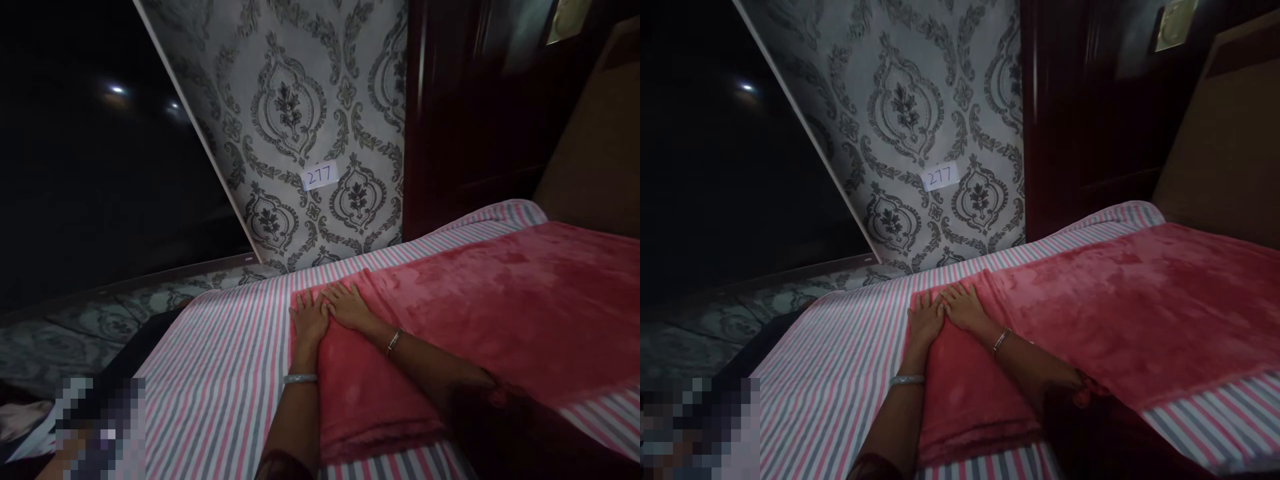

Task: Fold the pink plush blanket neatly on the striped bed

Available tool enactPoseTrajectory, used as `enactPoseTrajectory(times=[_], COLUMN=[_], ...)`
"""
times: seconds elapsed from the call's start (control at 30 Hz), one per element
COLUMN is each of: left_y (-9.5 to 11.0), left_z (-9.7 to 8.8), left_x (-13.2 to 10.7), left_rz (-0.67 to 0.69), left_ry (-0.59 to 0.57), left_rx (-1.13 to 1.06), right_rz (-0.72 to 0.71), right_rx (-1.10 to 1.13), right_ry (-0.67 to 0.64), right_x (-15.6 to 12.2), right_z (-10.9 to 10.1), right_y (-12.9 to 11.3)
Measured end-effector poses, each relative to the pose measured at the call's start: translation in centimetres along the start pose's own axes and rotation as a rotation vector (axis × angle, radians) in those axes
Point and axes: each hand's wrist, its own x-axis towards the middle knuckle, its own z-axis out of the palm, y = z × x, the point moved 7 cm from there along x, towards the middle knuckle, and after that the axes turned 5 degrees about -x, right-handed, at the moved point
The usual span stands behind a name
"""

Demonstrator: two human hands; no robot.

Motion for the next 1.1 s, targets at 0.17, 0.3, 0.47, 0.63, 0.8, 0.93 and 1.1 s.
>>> enactPoseTrajectory(times=[0.17,0.3,0.47,0.63,0.8,0.93,1.1], left_y=[0.1,0.1,0.2,0.2,0.2,1.3,1.4], left_z=[-0.1,0.2,0.6,0.1,-3.3,-3.5,-0.3], left_x=[0.2,0.4,0.5,0.9,-1.3,-7.6,-12.9], left_rz=[-0.003,-0.012,-0.005,-0.008,-0.011,0.134,0.161], left_ry=[0.011,-0.021,-0.007,-0.057,-0.081,-0.043,-0.041], left_rx=[0.001,-0.014,-0.026,-0.047,-0.1,-0.026,0.083], right_rz=[0.076,0.188,0.181,0.201,0.177,0.038,-0.056], right_rx=[-0.047,-0.081,-0.067,-0.004,0.014,0.026,0.016], right_ry=[0.027,0.033,-0.013,-0.143,-0.13,-0.008,0.067], right_x=[-0.4,-1.4,-1.8,-1.5,-4.3,-9.6,-13.3], right_z=[0.0,-0.2,0.3,-0.9,-3.5,-2.9,-0.8], right_y=[3.9,8.2,9.3,9.1,5.9,0.4,-2.6])
